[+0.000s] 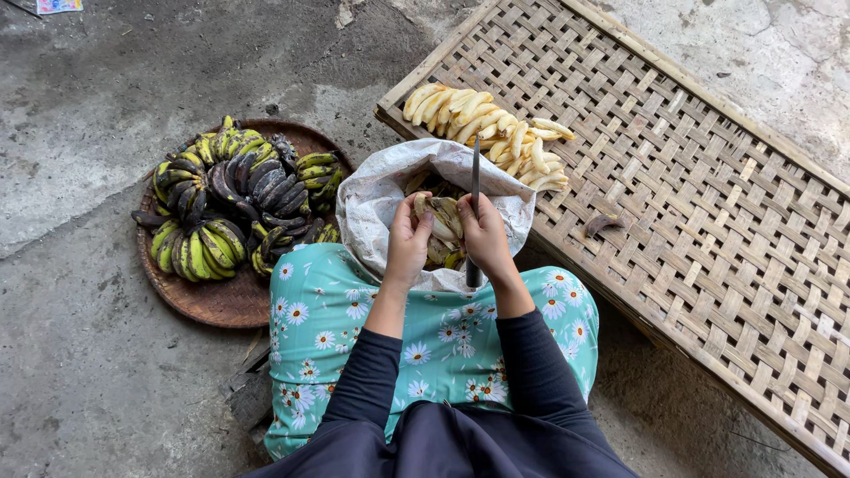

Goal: The person sits on the ground and peels bananas one at a time using a knife, cutting the peel and pulling it off by hand. Peeled bananas are placed on a woven bamboo rack, and the peels are dropped into a sack between their legs.

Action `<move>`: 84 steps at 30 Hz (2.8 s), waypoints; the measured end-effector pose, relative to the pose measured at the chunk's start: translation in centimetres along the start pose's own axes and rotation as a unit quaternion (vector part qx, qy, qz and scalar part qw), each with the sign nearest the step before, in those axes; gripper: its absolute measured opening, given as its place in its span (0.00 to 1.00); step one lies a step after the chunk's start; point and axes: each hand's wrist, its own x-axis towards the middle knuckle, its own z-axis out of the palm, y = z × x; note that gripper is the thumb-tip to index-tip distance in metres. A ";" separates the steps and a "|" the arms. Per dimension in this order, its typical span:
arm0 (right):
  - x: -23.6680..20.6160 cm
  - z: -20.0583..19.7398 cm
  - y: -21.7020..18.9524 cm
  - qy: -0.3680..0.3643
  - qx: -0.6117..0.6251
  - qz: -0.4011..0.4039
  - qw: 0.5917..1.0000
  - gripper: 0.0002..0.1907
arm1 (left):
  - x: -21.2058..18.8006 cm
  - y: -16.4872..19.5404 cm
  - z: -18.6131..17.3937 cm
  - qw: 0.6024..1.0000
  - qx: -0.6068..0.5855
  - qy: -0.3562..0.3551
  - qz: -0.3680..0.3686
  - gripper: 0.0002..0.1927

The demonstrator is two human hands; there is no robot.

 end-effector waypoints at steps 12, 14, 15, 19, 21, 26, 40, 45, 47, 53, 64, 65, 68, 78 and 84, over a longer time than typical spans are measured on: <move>1.4 -1.9 1.3 0.066 -0.058 -0.045 0.995 0.08 | 0.4 2.5 -2.3 0.966 -0.167 0.007 -0.198 0.19; 1.4 -1.8 0.8 0.060 -0.121 -0.126 0.983 0.07 | 0.6 2.3 -2.6 0.956 -0.207 0.035 -0.205 0.19; 1.2 -1.6 0.4 0.044 -0.122 -0.122 0.984 0.11 | 0.8 2.1 -2.8 0.951 -0.227 0.046 -0.204 0.19; -0.8 -0.7 -1.7 -0.067 -0.032 -0.013 0.997 0.26 | 2.6 0.7 -3.1 0.943 -0.299 0.082 -0.118 0.17; -2.0 0.0 -2.7 -0.143 -0.027 -0.008 0.989 0.29 | 3.6 0.1 -3.4 0.943 -0.292 0.125 -0.102 0.16; -3.9 1.7 -4.5 -0.268 -0.103 -0.197 0.937 0.28 | 5.6 -1.1 -4.3 0.896 -0.371 0.221 -0.106 0.19; -4.1 2.0 -6.0 -0.272 -0.218 -0.142 0.926 0.30 | 5.7 1.4 -3.6 0.898 -0.364 0.235 -0.072 0.20; -3.7 1.9 -5.7 -0.252 -0.176 -0.261 0.915 0.28 | 4.9 2.2 -2.6 0.884 -0.427 0.167 -0.092 0.18; -3.6 1.9 -5.5 -0.245 -0.166 -0.257 0.920 0.28 | 4.5 2.8 -1.9 0.880 -0.435 0.156 -0.110 0.17; -3.5 2.1 -5.0 -0.208 -0.188 -0.199 0.939 0.29 | 3.5 4.2 0.1 0.895 -0.411 0.117 -0.130 0.18; -3.0 1.8 -4.9 -0.140 -0.182 -0.184 0.956 0.30 | 3.0 3.2 3.1 0.939 -0.329 0.098 -0.029 0.18; -3.0 1.6 -5.0 -0.131 -0.187 -0.177 0.957 0.30 | 3.0 3.2 3.4 0.944 -0.317 0.082 -0.028 0.18; -2.7 0.3 -5.3 -0.099 -0.230 -0.155 0.956 0.30 | 3.2 3.0 4.5 0.946 -0.313 0.047 -0.066 0.19; -1.3 -11.1 -3.1 0.327 -0.429 -0.129 0.832 0.30 | 13.0 -7.5 15.6 0.961 0.096 -0.143 -0.215 0.14; -2.8 -20.2 0.9 0.513 -0.279 -0.084 0.807 0.27 | 12.7 -19.0 22.0 0.733 0.628 -0.252 0.071 0.14</move>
